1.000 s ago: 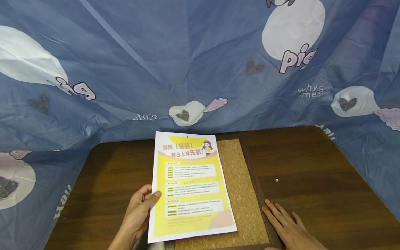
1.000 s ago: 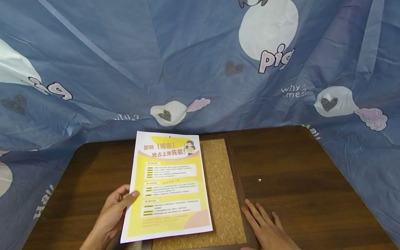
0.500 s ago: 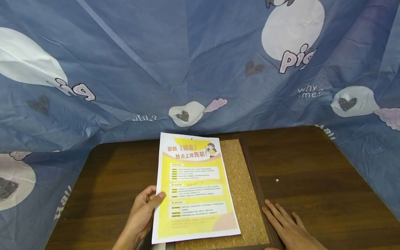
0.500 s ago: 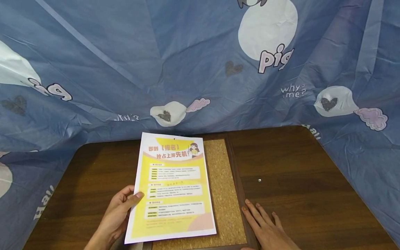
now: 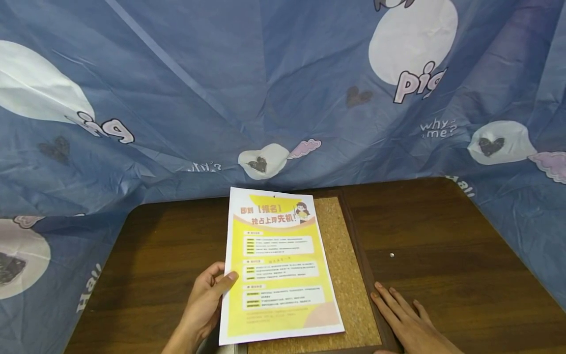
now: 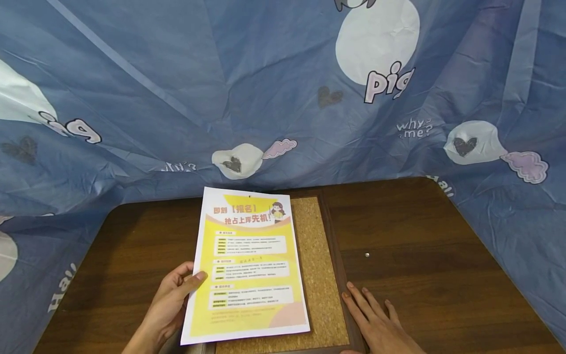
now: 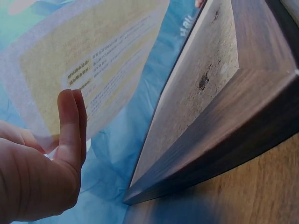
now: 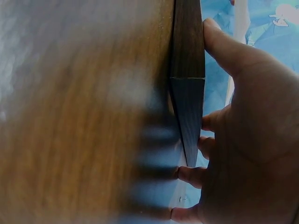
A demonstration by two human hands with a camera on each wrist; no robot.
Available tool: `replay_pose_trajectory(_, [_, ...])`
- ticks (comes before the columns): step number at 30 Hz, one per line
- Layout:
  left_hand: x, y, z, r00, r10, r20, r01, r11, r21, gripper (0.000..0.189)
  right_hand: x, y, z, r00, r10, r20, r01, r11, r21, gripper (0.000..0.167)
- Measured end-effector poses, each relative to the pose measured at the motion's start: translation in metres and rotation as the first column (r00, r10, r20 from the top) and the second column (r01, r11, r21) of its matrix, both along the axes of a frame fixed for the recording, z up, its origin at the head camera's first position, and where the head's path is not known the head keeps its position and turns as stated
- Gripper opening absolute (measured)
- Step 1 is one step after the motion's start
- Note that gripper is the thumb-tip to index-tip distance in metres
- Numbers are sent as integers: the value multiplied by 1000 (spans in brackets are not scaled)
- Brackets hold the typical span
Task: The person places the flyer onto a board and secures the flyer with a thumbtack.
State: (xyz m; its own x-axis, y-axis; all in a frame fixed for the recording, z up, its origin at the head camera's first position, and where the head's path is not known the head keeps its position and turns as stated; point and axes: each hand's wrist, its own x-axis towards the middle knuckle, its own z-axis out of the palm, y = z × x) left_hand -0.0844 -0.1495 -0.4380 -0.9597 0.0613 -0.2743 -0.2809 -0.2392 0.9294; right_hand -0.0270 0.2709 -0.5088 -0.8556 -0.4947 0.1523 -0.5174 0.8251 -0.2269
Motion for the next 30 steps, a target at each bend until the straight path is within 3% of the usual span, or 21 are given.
replay_pose_trajectory(17, [0, 6, -1, 1000, -30, -4, 30, 999, 11, 18, 0, 1, 0, 1000, 6, 11, -6, 1000, -12, 101])
replay_pose_trajectory(30, [-3, 13, -5, 1000, -8, -8, 9, 999, 36, 16, -1, 1, 0, 999, 11, 32, -10, 999, -36, 101])
